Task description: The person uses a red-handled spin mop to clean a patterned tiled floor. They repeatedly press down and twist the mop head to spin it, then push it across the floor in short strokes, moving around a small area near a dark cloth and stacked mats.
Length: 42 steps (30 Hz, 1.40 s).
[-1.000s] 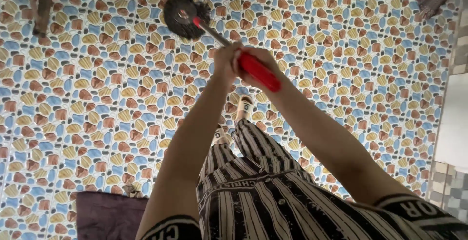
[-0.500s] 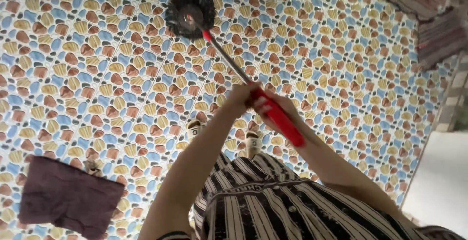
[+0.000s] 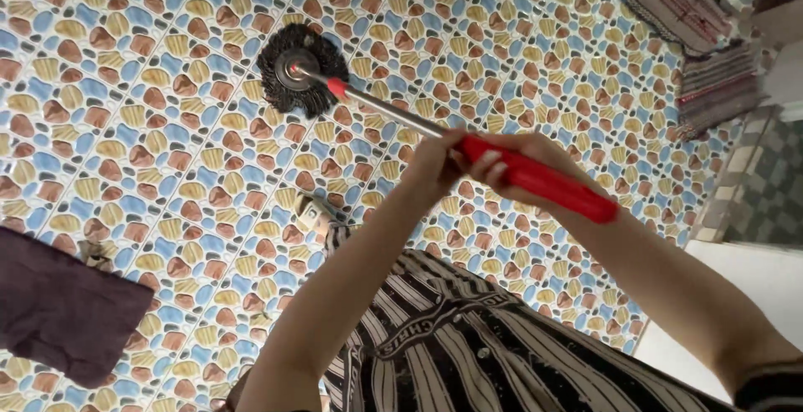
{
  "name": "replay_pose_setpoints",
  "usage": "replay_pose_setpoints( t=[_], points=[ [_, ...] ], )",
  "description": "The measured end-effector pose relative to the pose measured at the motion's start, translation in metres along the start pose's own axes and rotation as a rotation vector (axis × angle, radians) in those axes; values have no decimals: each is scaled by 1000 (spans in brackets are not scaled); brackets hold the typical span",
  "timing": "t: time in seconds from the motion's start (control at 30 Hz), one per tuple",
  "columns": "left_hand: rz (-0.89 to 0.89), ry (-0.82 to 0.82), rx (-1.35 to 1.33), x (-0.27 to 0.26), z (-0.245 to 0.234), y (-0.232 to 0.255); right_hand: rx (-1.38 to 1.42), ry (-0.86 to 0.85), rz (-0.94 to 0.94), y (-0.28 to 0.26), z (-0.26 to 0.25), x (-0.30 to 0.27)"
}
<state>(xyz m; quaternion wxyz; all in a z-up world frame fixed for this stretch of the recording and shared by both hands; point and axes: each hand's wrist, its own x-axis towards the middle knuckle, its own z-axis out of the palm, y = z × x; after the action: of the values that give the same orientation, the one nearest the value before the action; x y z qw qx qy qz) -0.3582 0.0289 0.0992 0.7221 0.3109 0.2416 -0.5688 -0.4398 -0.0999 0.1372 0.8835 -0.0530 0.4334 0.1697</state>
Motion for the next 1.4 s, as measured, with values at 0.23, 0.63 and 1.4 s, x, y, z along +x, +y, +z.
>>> replay_pose_setpoints(
  t=[0.23,0.63,1.4],
  points=[
    [417,264,102,80,-68,85,-171,-183,12,-23,42,142],
    [347,560,347,151,-132,36,-159,-132,134,-2,-8,147],
    [389,241,175,56,-100,97,-291,-30,102,-4,55,150]
  ],
)
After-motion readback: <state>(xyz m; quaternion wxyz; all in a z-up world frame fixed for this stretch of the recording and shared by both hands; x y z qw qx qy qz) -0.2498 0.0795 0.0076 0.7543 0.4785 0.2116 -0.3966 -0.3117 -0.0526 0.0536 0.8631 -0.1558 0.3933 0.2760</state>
